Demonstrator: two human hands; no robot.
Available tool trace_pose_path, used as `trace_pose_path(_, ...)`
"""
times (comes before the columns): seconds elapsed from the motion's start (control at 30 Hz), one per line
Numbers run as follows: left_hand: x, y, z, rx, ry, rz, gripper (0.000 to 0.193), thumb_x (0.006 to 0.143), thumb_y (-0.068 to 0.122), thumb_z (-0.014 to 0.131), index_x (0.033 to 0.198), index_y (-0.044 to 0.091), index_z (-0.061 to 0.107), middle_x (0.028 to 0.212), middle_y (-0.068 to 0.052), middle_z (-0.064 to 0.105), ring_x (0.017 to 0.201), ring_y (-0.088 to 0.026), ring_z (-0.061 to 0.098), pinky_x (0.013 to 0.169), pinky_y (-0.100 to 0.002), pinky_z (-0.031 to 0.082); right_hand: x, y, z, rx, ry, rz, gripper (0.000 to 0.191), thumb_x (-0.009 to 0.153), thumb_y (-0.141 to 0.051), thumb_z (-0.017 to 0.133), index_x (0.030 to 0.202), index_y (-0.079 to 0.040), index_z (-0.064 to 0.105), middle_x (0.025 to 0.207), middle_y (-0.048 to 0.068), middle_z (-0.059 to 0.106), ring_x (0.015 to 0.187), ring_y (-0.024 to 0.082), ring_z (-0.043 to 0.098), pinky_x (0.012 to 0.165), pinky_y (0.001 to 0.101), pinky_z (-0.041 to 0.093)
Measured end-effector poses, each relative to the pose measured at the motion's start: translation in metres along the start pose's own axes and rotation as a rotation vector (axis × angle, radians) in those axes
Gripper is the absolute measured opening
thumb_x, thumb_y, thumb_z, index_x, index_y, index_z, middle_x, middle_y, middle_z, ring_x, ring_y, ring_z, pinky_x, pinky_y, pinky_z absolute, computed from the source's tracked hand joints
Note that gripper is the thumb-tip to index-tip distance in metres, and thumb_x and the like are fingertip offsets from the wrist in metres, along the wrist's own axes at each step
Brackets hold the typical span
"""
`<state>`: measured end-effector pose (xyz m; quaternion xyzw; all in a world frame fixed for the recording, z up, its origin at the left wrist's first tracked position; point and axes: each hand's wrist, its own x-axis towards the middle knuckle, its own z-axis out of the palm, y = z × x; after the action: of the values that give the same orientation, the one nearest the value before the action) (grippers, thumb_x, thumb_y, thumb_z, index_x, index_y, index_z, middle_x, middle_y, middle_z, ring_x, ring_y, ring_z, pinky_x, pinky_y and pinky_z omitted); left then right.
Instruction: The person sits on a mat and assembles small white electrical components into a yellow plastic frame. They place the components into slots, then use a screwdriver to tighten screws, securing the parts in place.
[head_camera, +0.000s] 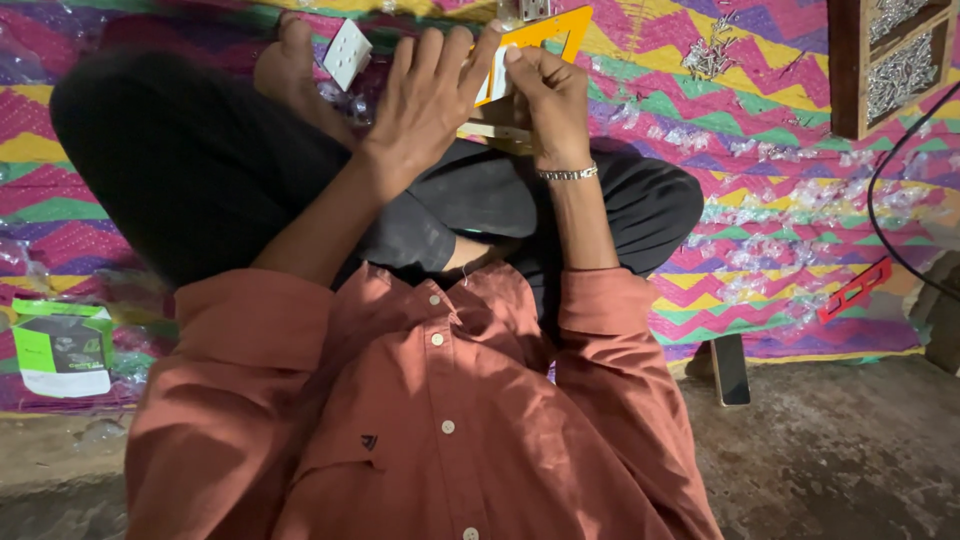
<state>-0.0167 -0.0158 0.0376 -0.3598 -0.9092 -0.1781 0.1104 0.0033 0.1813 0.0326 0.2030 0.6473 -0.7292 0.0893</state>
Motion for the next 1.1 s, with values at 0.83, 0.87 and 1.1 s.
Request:
trace_pose_path(0.83, -0.003, 0.008, 0.012, 0.144, 0.031, -0.037, 0.056, 0.101, 0.019, 0.065, 0.149, -0.001, 0.045, 0.111, -0.009, 0.048, 0.1, -0.024, 0.048, 0.086, -0.038, 0.041, -0.001, -0.01, -0.001, -0.897, 0.082, -0.696, 0.03, 0.086, -0.011, 0.088, 0.106, 0.002, 0.069, 0.086, 0.013, 0.068, 0.071, 0.026, 0.066, 0.065, 0.0356, 0.052)
trace_pose_path(0.87, -0.004, 0.008, 0.012, 0.151, 0.033, -0.034, 0.056, 0.1, 0.018, 0.065, 0.149, -0.001, 0.045, 0.112, -0.008, 0.048, 0.1, -0.024, 0.048, 0.088, -0.039, 0.042, 0.0, -0.011, -0.002, -0.921, 0.057, -0.73, 0.031, 0.086, -0.011, 0.087, 0.106, 0.002, 0.068, 0.088, 0.014, 0.068, 0.074, 0.028, 0.067, 0.067, 0.037, 0.052)
trace_pose_path(1.1, -0.005, 0.007, 0.013, 0.19, 0.018, -0.024, 0.051, 0.102, 0.017, 0.064, 0.148, 0.0, 0.047, 0.112, -0.008, 0.048, 0.101, -0.024, 0.048, 0.092, -0.039, 0.042, 0.005, -0.014, -0.004, -0.98, 0.009, -0.763, 0.032, 0.083, -0.01, 0.087, 0.104, 0.001, 0.066, 0.086, 0.015, 0.067, 0.075, 0.031, 0.066, 0.068, 0.0393, 0.052)
